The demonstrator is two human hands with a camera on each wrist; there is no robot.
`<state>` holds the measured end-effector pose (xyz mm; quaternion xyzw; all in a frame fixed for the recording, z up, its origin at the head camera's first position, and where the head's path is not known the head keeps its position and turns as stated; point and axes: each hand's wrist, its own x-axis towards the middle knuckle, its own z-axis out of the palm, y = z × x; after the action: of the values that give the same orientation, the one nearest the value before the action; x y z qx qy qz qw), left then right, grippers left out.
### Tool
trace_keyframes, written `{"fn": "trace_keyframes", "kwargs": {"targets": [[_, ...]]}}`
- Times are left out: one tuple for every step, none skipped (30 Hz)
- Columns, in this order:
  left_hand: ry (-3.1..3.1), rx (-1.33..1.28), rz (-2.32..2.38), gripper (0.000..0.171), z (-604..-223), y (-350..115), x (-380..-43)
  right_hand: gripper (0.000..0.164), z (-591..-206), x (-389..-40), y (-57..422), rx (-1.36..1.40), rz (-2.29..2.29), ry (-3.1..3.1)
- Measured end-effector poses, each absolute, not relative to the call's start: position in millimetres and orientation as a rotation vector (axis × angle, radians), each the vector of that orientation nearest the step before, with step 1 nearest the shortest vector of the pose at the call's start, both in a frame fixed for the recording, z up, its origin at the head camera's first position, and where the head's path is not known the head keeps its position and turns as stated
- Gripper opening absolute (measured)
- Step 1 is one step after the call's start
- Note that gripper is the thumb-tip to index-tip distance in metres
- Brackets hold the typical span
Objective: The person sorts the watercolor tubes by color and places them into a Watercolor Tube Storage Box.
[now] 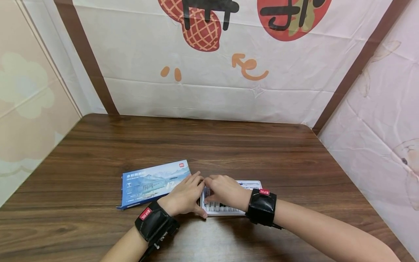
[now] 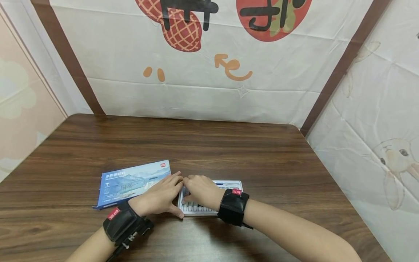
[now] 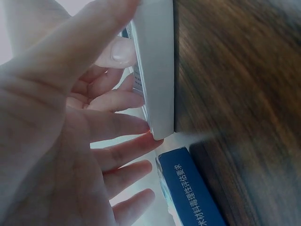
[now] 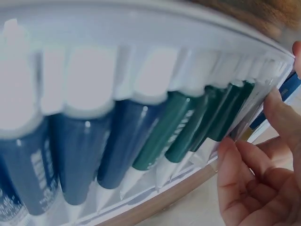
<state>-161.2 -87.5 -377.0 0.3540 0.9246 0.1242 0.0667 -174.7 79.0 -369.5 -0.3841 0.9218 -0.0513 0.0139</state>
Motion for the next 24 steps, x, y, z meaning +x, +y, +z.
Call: {"fn": "trace_keyframes", "kwargs": {"targets": [[2.786,1.062,0.372,0.092,-377,-88,-161,0.033,-369,-175,79,-1.197,-0.136,2.872],[2.784,1.057,0.369,0.091,-377,-88,-162,0.034,-369,-176,79,-1.193,-0.105,2.871],[2.782,1.053,0.369,0.091,-376,-88,-162,0.036,-369,-177,79,-1.186,-0.072,2.867],[2.780,1.049,0.365,0.091,-376,-88,-162,0.036,-368,-179,79,-1.173,-0.059,2.856],[2.777,1.046,0.366,0.092,-376,-88,-162,0.036,-366,-180,80,-1.162,-0.056,2.846],[2.773,1.040,0.366,0.092,-376,-88,-161,0.036,-364,-182,81,-1.159,-0.067,2.833],[2.769,1.034,0.364,0.093,-376,-88,-161,0.034,-362,-183,83,-1.158,-0.091,2.821],[2.766,1.028,0.360,0.093,-376,-88,-161,0.032,-358,-184,86,-1.170,-0.106,2.816],[2.764,1.018,0.355,0.094,-377,-88,-160,0.028,-355,-185,89,-1.203,-0.134,2.812],[2.762,1.009,0.348,0.095,-377,-88,-160,0.023,-352,-186,93,-1.245,-0.151,2.811],[2.759,0.997,0.344,0.095,-377,-87,-160,0.018,-350,-187,98,-1.314,-0.149,2.813],[2.759,0.984,0.336,0.095,-378,-87,-160,0.014,-347,-188,103,-1.392,-0.140,2.806],[2.760,0.977,0.338,0.095,-378,-87,-160,0.011,-346,-188,108,-1.485,-0.125,2.798],[2.762,0.977,0.344,0.095,-379,-88,-160,0.010,-346,-189,113,-1.586,-0.095,2.783],[2.763,0.982,0.354,0.094,-379,-88,-160,0.011,-347,-189,118,-1.676,-0.066,2.758],[2.763,0.998,0.371,0.093,-380,-89,-159,0.012,-349,-188,122,-1.747,-0.025,2.737],[2.764,1.022,0.397,0.090,-380,-89,-159,0.014,-352,-187,126,-1.805,0.015,2.713],[2.764,1.050,0.423,0.086,-380,-90,-159,0.017,-354,-186,130,-1.842,0.048,2.692],[2.762,1.078,0.447,0.082,-381,-90,-160,0.020,-357,-185,132,-1.867,0.077,2.678],[2.759,1.103,0.463,0.077,-381,-91,-160,0.022,-359,-184,135,-1.874,0.115,2.671],[2.756,1.120,0.475,0.072,-381,-91,-160,0.024,-361,-183,137,-1.871,0.145,2.671],[2.752,1.131,0.485,0.068,-381,-91,-160,0.026,-362,-181,139,-1.868,0.167,2.672],[2.749,1.133,0.491,0.064,-381,-91,-160,0.027,-362,-180,142,-1.865,0.180,2.672],[2.746,1.127,0.490,0.062,-381,-91,-160,0.028,-363,-179,144,-1.862,0.188,2.676]]}}
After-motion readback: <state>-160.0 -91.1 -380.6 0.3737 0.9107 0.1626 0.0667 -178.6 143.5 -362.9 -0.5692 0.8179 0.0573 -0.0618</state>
